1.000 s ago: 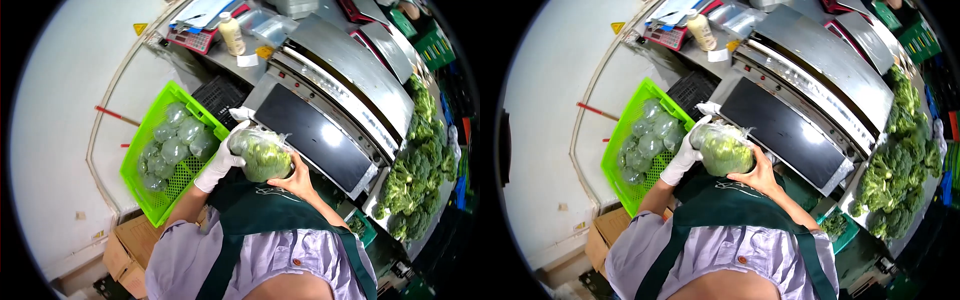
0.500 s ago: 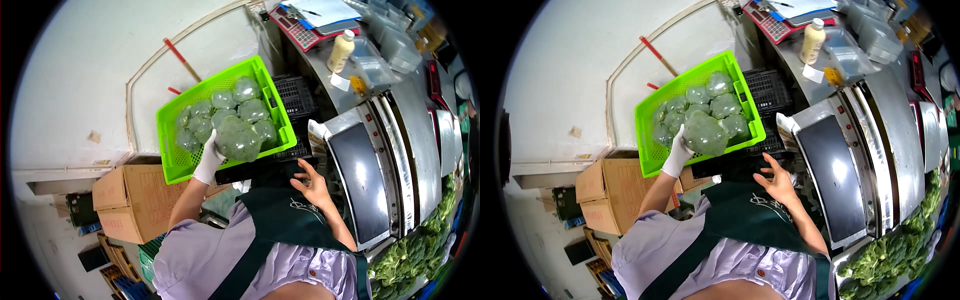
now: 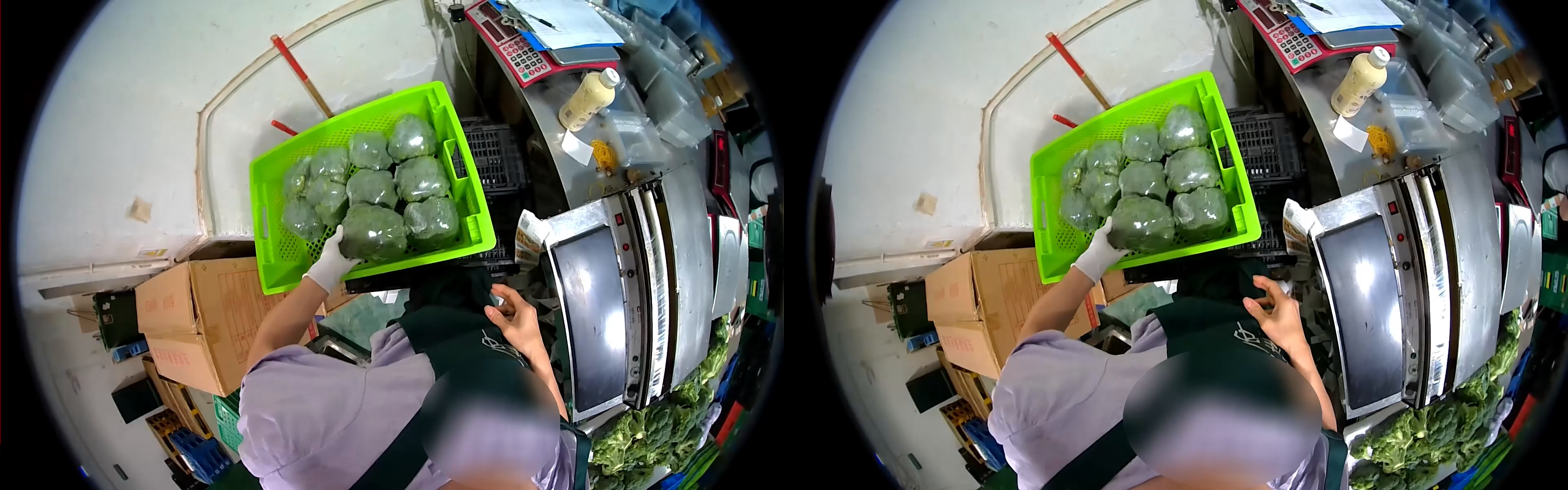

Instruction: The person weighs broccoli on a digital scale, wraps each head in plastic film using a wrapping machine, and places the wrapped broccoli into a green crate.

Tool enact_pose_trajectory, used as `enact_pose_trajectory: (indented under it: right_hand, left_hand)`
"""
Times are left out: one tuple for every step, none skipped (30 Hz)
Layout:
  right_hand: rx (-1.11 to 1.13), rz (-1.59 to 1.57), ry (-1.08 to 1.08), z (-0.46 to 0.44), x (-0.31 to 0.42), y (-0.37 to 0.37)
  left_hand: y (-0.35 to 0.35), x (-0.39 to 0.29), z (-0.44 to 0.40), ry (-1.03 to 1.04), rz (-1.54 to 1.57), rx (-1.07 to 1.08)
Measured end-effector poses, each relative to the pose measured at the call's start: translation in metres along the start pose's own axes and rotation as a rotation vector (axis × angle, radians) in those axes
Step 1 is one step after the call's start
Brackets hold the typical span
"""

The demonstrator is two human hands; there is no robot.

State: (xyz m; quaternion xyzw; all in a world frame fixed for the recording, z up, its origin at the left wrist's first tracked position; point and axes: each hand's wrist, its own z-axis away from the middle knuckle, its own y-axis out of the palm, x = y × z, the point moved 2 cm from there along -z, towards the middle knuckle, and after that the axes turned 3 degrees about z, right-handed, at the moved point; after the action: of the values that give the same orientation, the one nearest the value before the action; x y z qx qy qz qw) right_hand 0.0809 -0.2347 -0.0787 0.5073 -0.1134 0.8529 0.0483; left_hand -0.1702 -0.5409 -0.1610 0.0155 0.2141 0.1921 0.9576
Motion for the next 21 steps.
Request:
enact_pose_trajectory:
  right_hand:
    - [-0.009,0.006,0.005,0.0,-0.001,-0.001]
    - [-0.014,0.016,0.016,0.001,-0.001,-0.002]
    - [-0.023,0.014,0.037,0.002,0.004,-0.003]
    - [-0.018,0.02,0.043,0.001,-0.002,-0.003]
    - [-0.034,0.003,0.002,-0.002,-0.011,-0.002]
    - [-0.046,-0.015,-0.038,-0.004,-0.016,-0.002]
    - [-0.046,-0.029,-0.033,-0.005,-0.015,0.0]
    - [-0.034,-0.028,-0.03,-0.009,-0.013,0.001]
    - [-0.015,-0.004,-0.02,-0.011,-0.01,0.002]
    - [0.004,0.021,-0.008,-0.011,-0.009,0.004]
    - [-0.001,0.023,-0.027,-0.013,-0.012,0.006]
    - [0.006,0.03,-0.031,-0.016,-0.009,0.006]
    - [0.031,0.086,-0.02,-0.018,-0.007,0.006]
    - [0.054,0.141,-0.008,-0.02,-0.006,0.007]
    - [0.047,0.174,-0.029,-0.021,-0.006,0.008]
    - [0.041,0.169,-0.026,-0.022,-0.006,0.009]
    - [0.044,0.16,-0.021,-0.021,-0.004,0.009]
    - [0.046,0.154,-0.017,-0.02,-0.002,0.008]
    - [0.043,0.187,-0.021,-0.019,0.0,0.007]
    - [0.03,0.217,-0.021,-0.016,0.001,0.005]
    - [0.01,0.19,-0.054,-0.013,-0.004,0.005]
  left_hand:
    - [-0.001,-0.004,0.002,-0.013,0.009,0.008]
    - [-0.007,-0.007,0.002,-0.031,0.022,0.013]
    - [-0.019,-0.01,-0.012,-0.054,0.038,0.144]
    - [-0.021,-0.007,-0.02,-0.061,0.044,0.14]
    - [-0.022,-0.006,-0.026,-0.061,0.008,0.201]
    - [-0.027,-0.004,-0.032,-0.059,-0.026,0.258]
    - [-0.037,0.005,-0.052,-0.044,-0.077,0.252]
    - [-0.034,0.006,-0.049,-0.125,-0.296,0.219]
    - [-0.027,0.008,-0.046,-0.141,-0.388,0.225]
    - [-0.018,0.009,-0.035,-0.16,-0.479,0.231]
    - [-0.023,0.007,-0.04,-0.163,-0.469,0.228]
    - [-0.029,0.001,-0.051,-0.029,-0.762,0.304]
    - [-0.037,-0.006,-0.064,0.113,-1.058,0.374]
    - [-0.045,-0.012,-0.076,0.26,-1.354,0.44]
    - [-0.044,-0.018,-0.077,0.413,-1.653,0.505]
    - [-0.042,-0.02,-0.078,0.57,-1.955,0.57]
    - [-0.042,-0.017,-0.079,0.567,-1.963,0.578]
    - [-0.032,-0.016,-0.064,0.405,-1.707,0.386]
    - [-0.025,-0.014,-0.056,0.255,-1.446,0.208]
    - [-0.03,-0.015,-0.061,0.308,-1.429,0.164]
    - [-0.034,-0.018,-0.065,0.382,-1.382,0.163]
